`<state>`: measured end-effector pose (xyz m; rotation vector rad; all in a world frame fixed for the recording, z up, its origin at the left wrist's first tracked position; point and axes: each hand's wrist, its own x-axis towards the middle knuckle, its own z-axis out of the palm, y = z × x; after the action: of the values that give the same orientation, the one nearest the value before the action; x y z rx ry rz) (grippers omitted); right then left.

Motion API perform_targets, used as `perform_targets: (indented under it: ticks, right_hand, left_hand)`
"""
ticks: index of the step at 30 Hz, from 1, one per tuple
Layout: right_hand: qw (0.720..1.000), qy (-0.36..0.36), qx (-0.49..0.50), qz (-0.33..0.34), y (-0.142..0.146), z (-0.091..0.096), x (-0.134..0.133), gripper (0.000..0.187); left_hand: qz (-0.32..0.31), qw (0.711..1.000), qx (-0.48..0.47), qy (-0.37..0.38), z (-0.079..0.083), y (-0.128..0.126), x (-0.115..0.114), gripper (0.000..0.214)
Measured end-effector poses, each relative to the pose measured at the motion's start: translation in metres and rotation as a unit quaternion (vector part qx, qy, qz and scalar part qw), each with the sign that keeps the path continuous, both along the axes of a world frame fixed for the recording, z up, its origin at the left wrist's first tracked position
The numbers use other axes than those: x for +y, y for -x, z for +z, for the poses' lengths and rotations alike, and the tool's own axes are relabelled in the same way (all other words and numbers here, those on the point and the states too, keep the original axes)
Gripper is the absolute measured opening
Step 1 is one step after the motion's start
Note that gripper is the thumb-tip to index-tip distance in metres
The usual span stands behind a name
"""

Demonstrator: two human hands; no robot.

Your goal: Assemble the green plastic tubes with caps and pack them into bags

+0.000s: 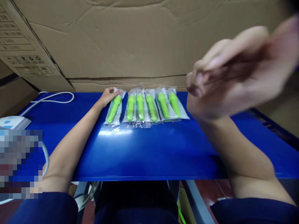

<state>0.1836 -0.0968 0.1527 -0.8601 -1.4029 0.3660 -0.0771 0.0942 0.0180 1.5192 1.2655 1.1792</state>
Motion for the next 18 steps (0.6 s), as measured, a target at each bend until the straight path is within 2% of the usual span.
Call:
perform_targets:
  ticks: [1,2,4,6,8,10,12,15,18]
  right_hand:
    - [0.998,-0.051,0.026,-0.003,-0.002,-0.001,0.021,0.075]
    - [0.996,-0.078,0.032,-0.027,-0.007,-0.005,0.042,0.076]
    - [0.997,-0.050,0.000,-0.053,-0.025,-0.019,0.081,0.083]
    - [0.996,0.010,-0.063,-0.065,-0.050,-0.037,0.113,0.070]
    - [0.981,0.083,-0.143,-0.101,-0.075,-0.055,0.137,0.059]
    - [0.960,0.134,-0.191,-0.156,-0.100,-0.071,0.153,0.057]
    - [0.943,0.154,-0.206,-0.213,-0.122,-0.085,0.164,0.061]
    - [0.925,0.138,-0.212,-0.282,-0.157,-0.106,0.174,0.066]
    - [0.902,0.145,-0.236,-0.331,-0.189,-0.130,0.177,0.069]
  left_hand:
    - [0.004,0.999,0.031,-0.016,0.000,-0.001,-0.001,0.019]
    - [0.015,0.997,0.063,-0.031,0.001,-0.002,-0.002,0.021]
    - [0.056,0.990,0.120,-0.053,0.004,-0.005,-0.004,0.025]
    - [0.099,0.979,0.168,-0.060,0.006,-0.007,-0.004,0.031]
    - [0.133,0.968,0.200,-0.065,0.006,-0.008,-0.004,0.033]
    - [0.166,0.962,0.204,-0.079,0.004,-0.008,-0.002,0.032]
    - [0.198,0.958,0.185,-0.098,0.000,-0.008,0.001,0.028]
    - [0.234,0.953,0.150,-0.123,-0.006,-0.004,0.005,0.026]
    - [0.244,0.955,0.100,-0.136,-0.010,0.001,0.008,0.030]
